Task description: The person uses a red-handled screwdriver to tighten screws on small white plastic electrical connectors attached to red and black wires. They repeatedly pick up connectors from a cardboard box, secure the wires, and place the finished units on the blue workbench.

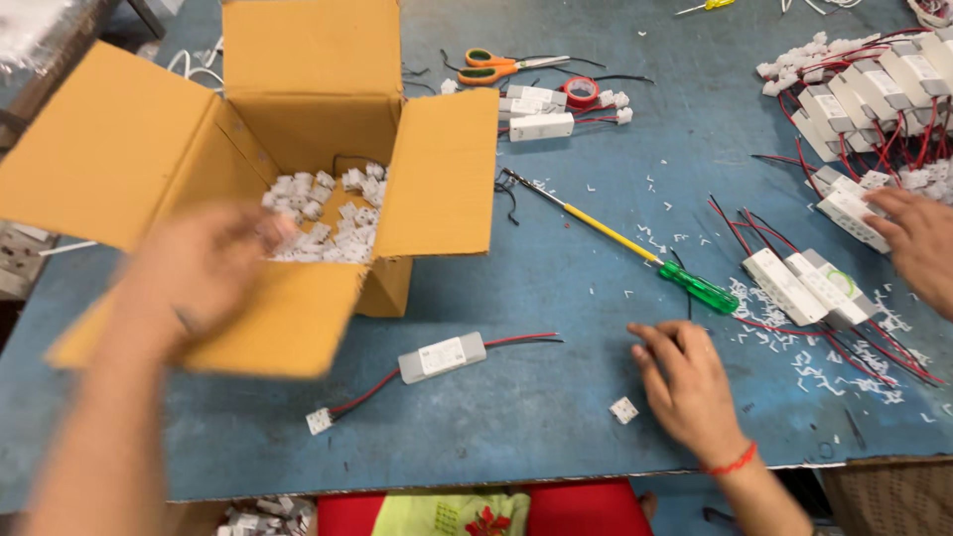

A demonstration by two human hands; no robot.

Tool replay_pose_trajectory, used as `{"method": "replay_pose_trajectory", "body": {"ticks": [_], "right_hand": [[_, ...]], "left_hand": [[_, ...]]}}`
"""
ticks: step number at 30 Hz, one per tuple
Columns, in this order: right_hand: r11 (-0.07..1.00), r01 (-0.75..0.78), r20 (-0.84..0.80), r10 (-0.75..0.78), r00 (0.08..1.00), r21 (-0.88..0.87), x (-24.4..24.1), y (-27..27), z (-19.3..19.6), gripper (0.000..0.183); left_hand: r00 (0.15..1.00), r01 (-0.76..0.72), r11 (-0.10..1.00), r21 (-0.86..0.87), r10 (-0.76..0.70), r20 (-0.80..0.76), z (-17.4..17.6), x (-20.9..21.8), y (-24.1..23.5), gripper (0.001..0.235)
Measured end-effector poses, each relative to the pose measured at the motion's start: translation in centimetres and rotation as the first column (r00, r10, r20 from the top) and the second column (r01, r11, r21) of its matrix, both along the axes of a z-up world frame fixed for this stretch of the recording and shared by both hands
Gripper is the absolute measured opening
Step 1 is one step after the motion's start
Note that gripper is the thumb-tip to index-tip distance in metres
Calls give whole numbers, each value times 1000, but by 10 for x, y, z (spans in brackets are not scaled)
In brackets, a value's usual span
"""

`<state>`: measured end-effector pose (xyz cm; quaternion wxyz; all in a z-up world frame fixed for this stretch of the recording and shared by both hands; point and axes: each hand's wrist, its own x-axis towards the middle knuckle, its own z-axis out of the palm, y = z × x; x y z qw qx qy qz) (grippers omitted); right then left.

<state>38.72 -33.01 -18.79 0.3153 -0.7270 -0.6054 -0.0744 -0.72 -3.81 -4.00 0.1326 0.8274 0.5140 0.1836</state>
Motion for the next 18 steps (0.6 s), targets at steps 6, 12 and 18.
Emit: {"method": "replay_pose_trajectory", "body": {"ticks": [6, 12, 18], "right_hand": [[970, -219, 90, 211, 973, 100, -1, 52, 68, 34], [828, -481, 214, 434, 875, 289, -55, 91, 175, 28], [640, -756, 339, 747, 572, -136, -150, 207, 189, 34]], "left_hand": [[992, 37, 727, 686, -110, 63, -94, 16, -46, 76], [966, -99, 650, 754, -119, 229, -123, 22, -48, 82], [949, -130, 658, 741, -134, 286, -138, 13, -65, 82]]}}
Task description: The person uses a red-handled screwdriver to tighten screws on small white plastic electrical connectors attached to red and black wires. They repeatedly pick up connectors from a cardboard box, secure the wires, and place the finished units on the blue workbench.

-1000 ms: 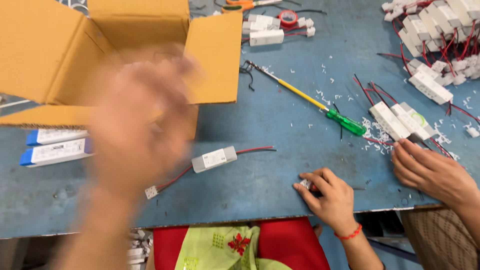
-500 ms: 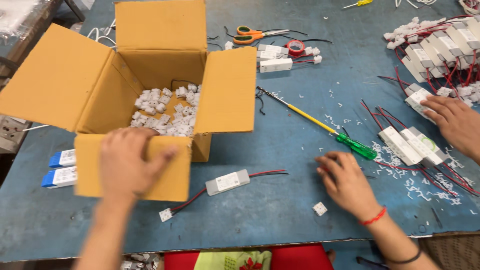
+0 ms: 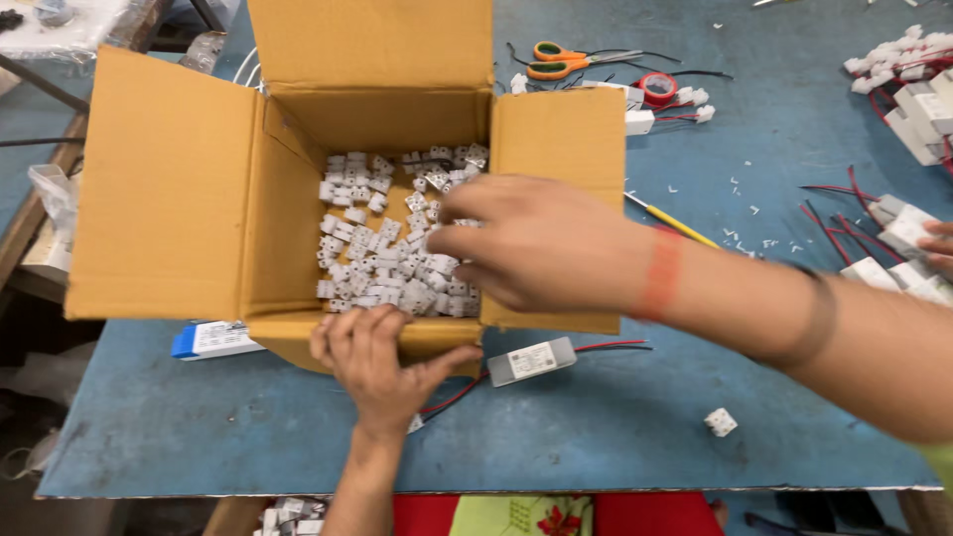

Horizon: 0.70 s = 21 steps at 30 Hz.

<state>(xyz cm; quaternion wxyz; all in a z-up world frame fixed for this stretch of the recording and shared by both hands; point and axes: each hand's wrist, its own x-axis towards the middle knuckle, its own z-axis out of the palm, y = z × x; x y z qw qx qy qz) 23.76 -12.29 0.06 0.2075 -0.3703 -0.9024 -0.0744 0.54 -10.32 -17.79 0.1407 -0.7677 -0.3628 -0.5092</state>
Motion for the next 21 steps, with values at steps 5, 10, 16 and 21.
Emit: {"method": "replay_pose_trajectory", "body": {"ticks": [5, 10, 16, 21], "right_hand": [[802, 472, 553, -220, 804, -366, -74, 97, -27, 88], [653, 684, 646, -374, 665, -326, -103, 126, -59, 133], [640, 669, 734, -233, 637, -378, -97, 111, -80, 92], [641, 699, 794, -224, 565, -317, -101, 108, -78, 98]], "left_hand": [[1000, -3, 1000, -29, 3, 22, 1, -2, -14, 79], [998, 11, 999, -52, -8, 57, 0, 0, -15, 76], [993, 37, 998, -50, -31, 114, 7, 10, 0, 73], [991, 48, 998, -39, -42, 129, 3, 8, -6, 70]]}}
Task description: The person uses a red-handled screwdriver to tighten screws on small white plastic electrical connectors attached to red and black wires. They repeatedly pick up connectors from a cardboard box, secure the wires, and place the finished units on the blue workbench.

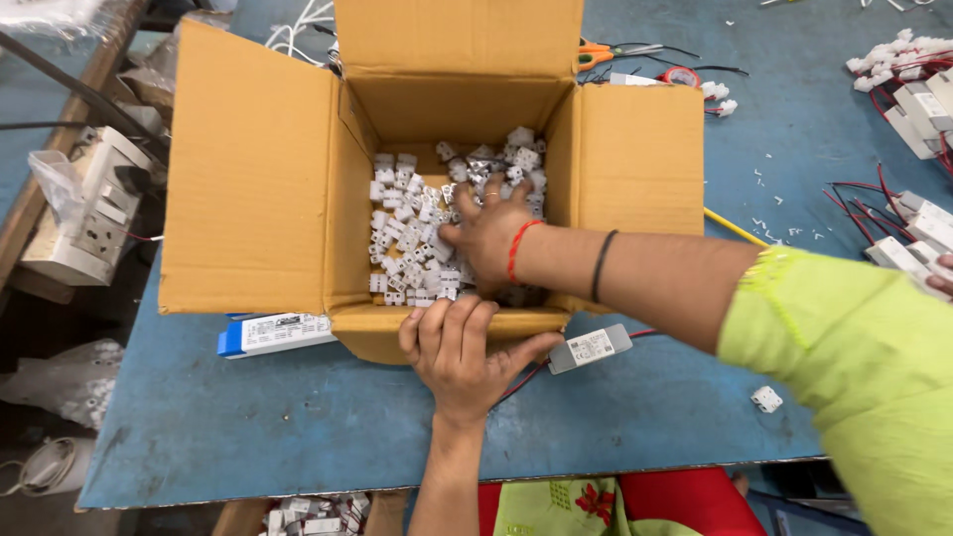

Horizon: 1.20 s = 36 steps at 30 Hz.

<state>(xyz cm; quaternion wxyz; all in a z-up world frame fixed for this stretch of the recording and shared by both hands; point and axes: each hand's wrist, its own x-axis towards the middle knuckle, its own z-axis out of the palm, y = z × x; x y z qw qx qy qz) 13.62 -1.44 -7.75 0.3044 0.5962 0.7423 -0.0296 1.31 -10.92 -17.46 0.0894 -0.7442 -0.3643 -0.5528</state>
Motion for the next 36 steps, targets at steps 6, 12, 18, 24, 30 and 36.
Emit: {"method": "replay_pose_trajectory", "body": {"ticks": [6, 12, 18, 24, 30, 36], "right_hand": [[987, 86, -73, -97, 993, -138, -5, 9, 8, 109], [985, 100, 2, -101, 995, -139, -8, 8, 6, 113], [990, 87, -22, -90, 996, -109, -7, 6, 7, 104], [996, 47, -35, -49, 998, -69, -6, 1, 6, 101], [978, 104, -134, -129, 983, -179, 2, 7, 24, 96], [975, 86, -173, -122, 977, -203, 7, -4, 19, 90]], "left_hand": [[1000, 5, 1000, 15, -5, 7, -2, 2, 5, 71], [1000, -11, 1000, 24, 11, 27, -10, 4, 3, 69], [999, -34, 998, 43, 33, 18, -15, 4, 5, 69], [999, -28, 999, 45, 27, 25, -16, 4, 6, 68], [999, -50, 998, 49, 49, 6, -16, 4, 7, 68], [999, -41, 997, 68, 40, 16, -19, 4, 10, 69]]}}
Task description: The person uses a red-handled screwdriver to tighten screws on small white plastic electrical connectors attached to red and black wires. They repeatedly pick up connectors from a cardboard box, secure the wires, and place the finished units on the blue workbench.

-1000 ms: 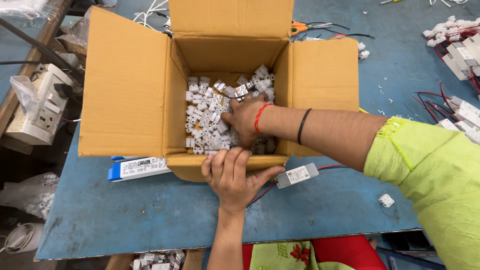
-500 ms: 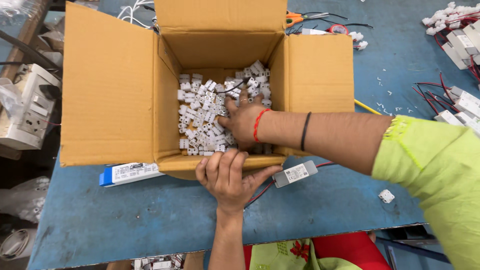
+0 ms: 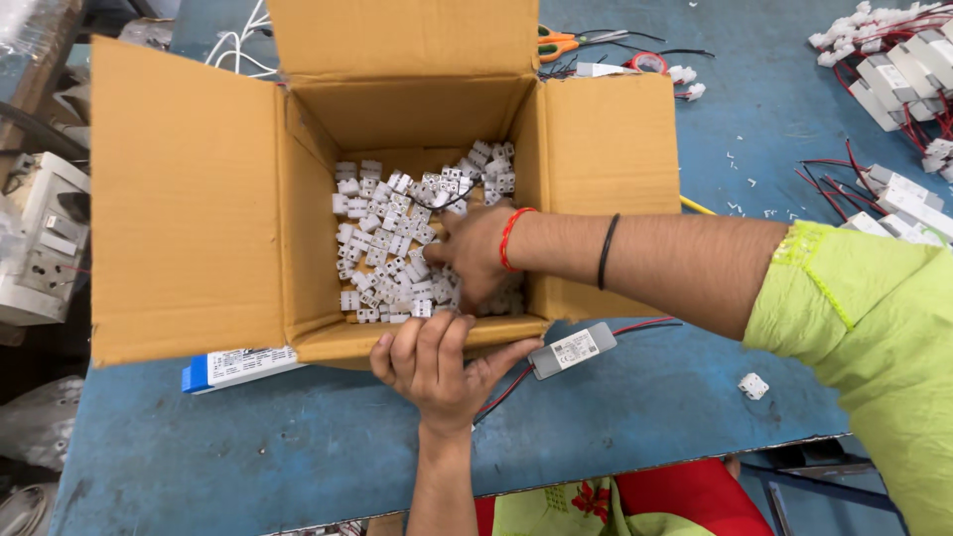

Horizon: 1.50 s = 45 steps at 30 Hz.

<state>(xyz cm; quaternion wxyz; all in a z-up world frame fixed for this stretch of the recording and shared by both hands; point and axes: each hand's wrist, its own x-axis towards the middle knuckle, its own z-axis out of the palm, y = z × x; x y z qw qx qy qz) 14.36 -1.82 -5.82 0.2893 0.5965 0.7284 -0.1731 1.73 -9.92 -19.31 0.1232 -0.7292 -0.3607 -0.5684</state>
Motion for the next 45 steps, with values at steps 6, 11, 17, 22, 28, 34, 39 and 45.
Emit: {"method": "replay_pose_trajectory", "body": {"ticks": [6, 11, 17, 22, 28, 34, 39, 45], "right_hand": [[998, -56, -11, 55, 998, -31, 2, 2, -19, 82], [991, -132, 3, 133, 991, -35, 11, 9, -36, 77], [968, -243, -153, 251, 956, 65, 27, 34, -65, 61], [1000, -13, -91, 10, 996, -27, 27, 47, -52, 76], [972, 150, -19, -156, 988, -178, 11, 36, -18, 79], [995, 59, -53, -63, 997, -78, 26, 43, -34, 77], [958, -210, -266, 257, 929, 193, 40, 54, -49, 46], [937, 11, -514, 183, 838, 350, 67, 60, -37, 39]], "left_hand": [[999, -28, 1000, -6, 28, -19, -8, 1, 0, 70], [1000, -17, 1000, -7, 17, -14, 6, 1, -1, 72], [995, 62, 987, -151, -73, -63, 30, 2, 3, 65], [972, 217, 884, -414, -158, 173, -1, -57, -75, 46], [425, 301, 748, -591, 450, 786, -66, -58, -198, 36], [992, -93, 854, -511, 123, 25, -45, -56, -179, 30], [998, -43, 839, -542, 8, -68, -23, -64, -153, 24], [983, 153, 801, -579, -62, 174, -10, -56, -152, 25]]}}
